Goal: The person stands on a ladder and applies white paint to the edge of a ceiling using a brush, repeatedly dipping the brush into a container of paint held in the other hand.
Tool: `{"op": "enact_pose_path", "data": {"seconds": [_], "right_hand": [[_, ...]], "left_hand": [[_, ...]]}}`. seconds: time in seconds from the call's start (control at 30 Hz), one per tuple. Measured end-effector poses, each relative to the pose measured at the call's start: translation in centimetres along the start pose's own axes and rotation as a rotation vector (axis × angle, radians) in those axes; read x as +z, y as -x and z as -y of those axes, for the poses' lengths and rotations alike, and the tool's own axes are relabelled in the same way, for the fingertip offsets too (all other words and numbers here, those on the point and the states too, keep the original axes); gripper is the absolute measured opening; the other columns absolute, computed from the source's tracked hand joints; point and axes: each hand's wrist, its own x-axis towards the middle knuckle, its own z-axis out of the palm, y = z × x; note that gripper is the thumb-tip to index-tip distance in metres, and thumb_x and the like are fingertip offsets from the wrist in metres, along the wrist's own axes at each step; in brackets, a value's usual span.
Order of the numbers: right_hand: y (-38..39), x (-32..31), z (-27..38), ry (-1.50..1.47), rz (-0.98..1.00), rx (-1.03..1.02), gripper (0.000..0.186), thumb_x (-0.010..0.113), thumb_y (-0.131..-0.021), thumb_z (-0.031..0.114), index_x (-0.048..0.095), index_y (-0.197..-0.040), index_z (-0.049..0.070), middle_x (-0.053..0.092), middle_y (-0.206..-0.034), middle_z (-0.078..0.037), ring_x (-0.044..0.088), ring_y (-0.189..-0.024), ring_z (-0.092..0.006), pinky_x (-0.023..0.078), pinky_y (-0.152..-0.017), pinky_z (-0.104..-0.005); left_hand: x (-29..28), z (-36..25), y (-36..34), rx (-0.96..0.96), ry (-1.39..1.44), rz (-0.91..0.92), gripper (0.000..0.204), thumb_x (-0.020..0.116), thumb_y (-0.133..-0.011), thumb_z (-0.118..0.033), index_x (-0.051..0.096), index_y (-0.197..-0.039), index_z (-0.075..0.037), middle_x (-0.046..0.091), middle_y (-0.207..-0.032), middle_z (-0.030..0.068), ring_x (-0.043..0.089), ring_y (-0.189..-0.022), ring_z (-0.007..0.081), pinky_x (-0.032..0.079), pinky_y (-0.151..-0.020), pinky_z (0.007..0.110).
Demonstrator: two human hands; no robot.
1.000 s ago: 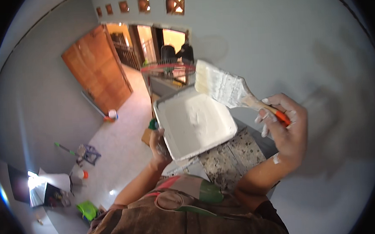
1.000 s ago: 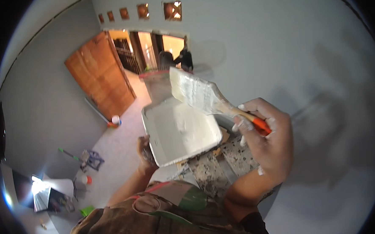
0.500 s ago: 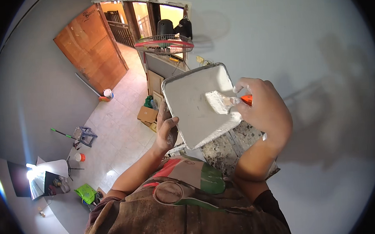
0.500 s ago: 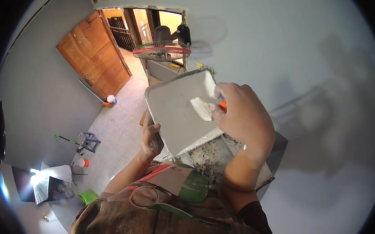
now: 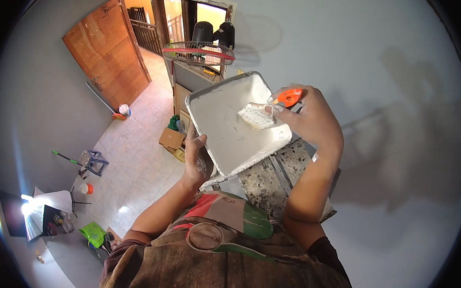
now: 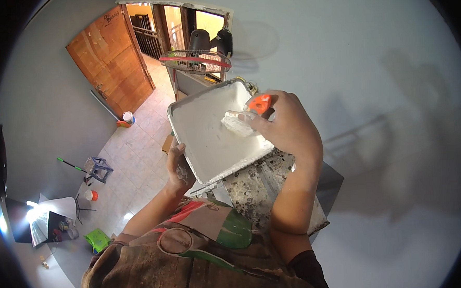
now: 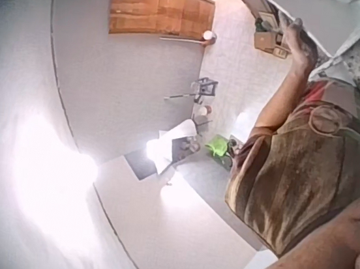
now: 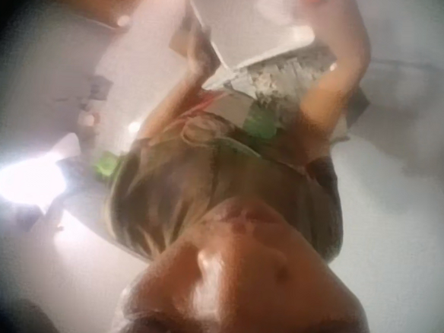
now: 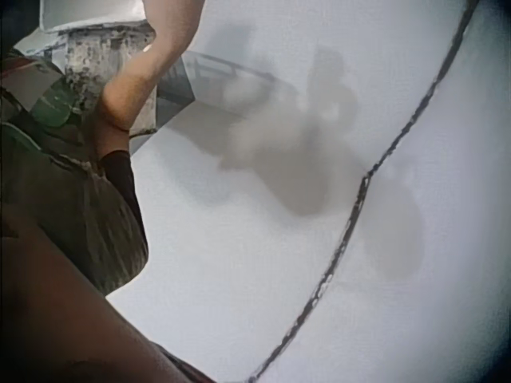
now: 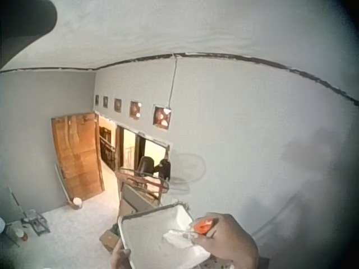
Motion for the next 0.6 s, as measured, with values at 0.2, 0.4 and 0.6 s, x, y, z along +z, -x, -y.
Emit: {"op": "enact_pose_path", "data": {"seconds": [0.2, 0.4, 0.6], "right_hand": [[-0.3, -0.9, 0.1, -0.393, -0.199, 0.137, 0.017, 0.076, -0.090, 0.012, 0.070, -0.090, -0.004, 0.072, -0.077, -0.009, 0.070, -0.065, -0.0141, 0.056, -0.062, -0.0271], [-0.3, -2.6, -2.1, -0.827, -0.314, 0.146, 0.023, 0.072, -0.093, 0.016, 0.066, -0.101, -0.005, 0.072, -0.081, -0.015, 0.073, -0.068, -0.0201, 0.058, -0.062, -0.0286], [-2.2, -2.5, -5.2, -1.270, -0.524, 0.140, 0.022, 0.068, -0.096, 0.023, 0.064, -0.100, 0.002, 0.070, -0.080, -0.011, 0.067, -0.066, -0.0190, 0.051, -0.057, -0.0280]], "left_hand": [[0.4, -0.8, 0.0, -0.023, 0.095, -0.036, 0.075, 0.056, -0.090, -0.033, 0.032, -0.155, -0.003, 0.051, -0.143, 0.0173, 0.054, -0.131, 0.0305, 0.046, -0.109, 0.044], [-0.7, -1.2, -0.9, -0.053, 0.168, -0.056, 0.072, 0.057, -0.092, -0.036, 0.035, -0.152, -0.004, 0.052, -0.141, 0.0159, 0.054, -0.130, 0.0292, 0.044, -0.110, 0.043], [-0.6, -1.6, -1.0, -0.047, 0.238, -0.079, 0.069, 0.055, -0.093, -0.034, 0.035, -0.153, -0.003, 0.051, -0.143, 0.0151, 0.053, -0.130, 0.0287, 0.043, -0.110, 0.044]]}}
